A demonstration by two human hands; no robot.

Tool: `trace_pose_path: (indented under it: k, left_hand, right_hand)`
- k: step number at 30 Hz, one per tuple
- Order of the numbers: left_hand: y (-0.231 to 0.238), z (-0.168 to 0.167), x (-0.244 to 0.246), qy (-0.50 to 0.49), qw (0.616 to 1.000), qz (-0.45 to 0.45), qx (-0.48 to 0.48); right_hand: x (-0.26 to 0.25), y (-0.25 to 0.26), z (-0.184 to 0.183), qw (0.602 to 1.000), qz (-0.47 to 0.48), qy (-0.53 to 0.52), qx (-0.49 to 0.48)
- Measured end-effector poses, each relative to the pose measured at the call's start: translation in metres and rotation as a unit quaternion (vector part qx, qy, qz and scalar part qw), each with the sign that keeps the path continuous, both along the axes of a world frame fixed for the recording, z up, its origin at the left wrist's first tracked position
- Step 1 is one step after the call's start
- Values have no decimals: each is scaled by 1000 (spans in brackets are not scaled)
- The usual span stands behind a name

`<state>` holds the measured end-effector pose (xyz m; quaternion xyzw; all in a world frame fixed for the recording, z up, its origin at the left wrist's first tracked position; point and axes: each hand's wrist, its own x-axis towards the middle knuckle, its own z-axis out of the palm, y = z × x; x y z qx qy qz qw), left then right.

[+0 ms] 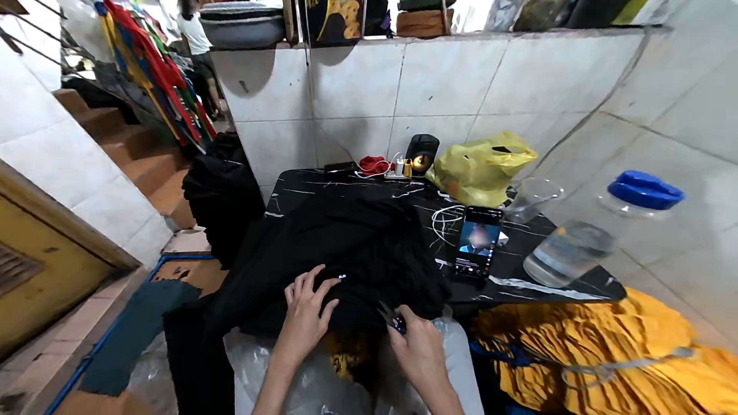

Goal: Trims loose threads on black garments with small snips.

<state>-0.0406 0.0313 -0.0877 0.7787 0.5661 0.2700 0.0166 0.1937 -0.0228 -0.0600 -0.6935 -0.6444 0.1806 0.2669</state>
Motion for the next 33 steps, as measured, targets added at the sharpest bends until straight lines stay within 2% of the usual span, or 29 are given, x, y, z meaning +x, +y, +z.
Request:
trace_pose_path:
  k: [2,3,5,6,7,9,13,18,21,23,27,30,33]
  left_hand:
    - [-8,-6,13,10,1000,5,20]
    - [-10,-10,18,10,999,6,35]
    - [-15,-12,26,-4,998,13,66]
    - [-17,-11,28,-18,996,16,81]
    - [-18,-9,30,-38,995,12,96]
    - [-22,-1,33,-87,991,-21,99]
    - [-33,10,51,-134,983,-92,80]
    - [-36,8,78,-214,973,-80,28]
    - [-37,4,84,-299,950,-80,25]
    - [-40,2,85,-318,944,-80,34]
    - [-45,-2,75,-300,947,-91,70]
    - [-46,-4,64,-266,954,-131,40]
    - [-45,2,51,-194,978,-81,5]
  right_hand:
    - [10,4,-13,972,22,222,70]
    - [12,6,-14,931,18,359,63]
    - [14,8,-10,808,-21,588,-15]
    - [16,7,-8,762,-34,645,-54]
    - [17,6,-6,733,-44,675,-77]
    - [16,4,-5,713,-45,694,-91]
    - [12,0,-5,733,-32,674,-88]
    - [10,-2,-11,806,-9,588,-58]
    - [11,-2,-15,842,14,539,-21]
    - [12,-3,-18,861,26,508,-4]
    - [13,-1,-19,868,19,495,15]
    - [10,1,-20,874,29,483,30]
    - [3,3,-18,886,65,456,53]
